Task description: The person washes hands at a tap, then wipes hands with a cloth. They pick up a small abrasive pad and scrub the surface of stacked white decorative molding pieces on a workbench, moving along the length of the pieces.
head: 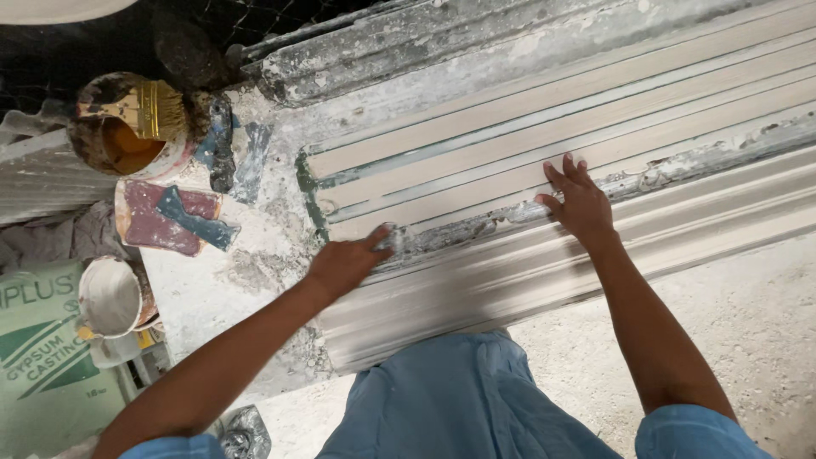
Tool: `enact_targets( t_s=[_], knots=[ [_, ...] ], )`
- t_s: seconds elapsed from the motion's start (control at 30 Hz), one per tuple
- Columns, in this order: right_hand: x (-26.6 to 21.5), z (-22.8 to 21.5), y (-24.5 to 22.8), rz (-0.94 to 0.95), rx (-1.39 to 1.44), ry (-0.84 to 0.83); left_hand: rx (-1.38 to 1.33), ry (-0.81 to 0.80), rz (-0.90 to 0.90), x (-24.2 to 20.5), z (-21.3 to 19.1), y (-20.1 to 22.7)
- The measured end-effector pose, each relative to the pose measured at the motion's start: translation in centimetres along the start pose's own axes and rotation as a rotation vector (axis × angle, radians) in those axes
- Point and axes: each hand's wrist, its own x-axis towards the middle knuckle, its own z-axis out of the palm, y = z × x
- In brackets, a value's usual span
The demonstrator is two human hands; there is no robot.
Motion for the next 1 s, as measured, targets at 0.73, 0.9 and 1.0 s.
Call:
enact_targets(
  t_s=[0.73,0.9,1.0],
  knots=[
    [-0.1,1.4,0.2,-0.013,-0.073,0.040,0.011,-0.034,-0.022,4.1,-0.1,2.4],
    [0.0,0.3,0.2,0.020,-0.006,0.020,0.056,0.120,0.063,10.5,-1.1,6.1],
    [-0.2,0.7,0.3,-0.003,0.010,0.034,-0.010,-0.024,-0.041,4.6,-1.4,3.6]
  ],
)
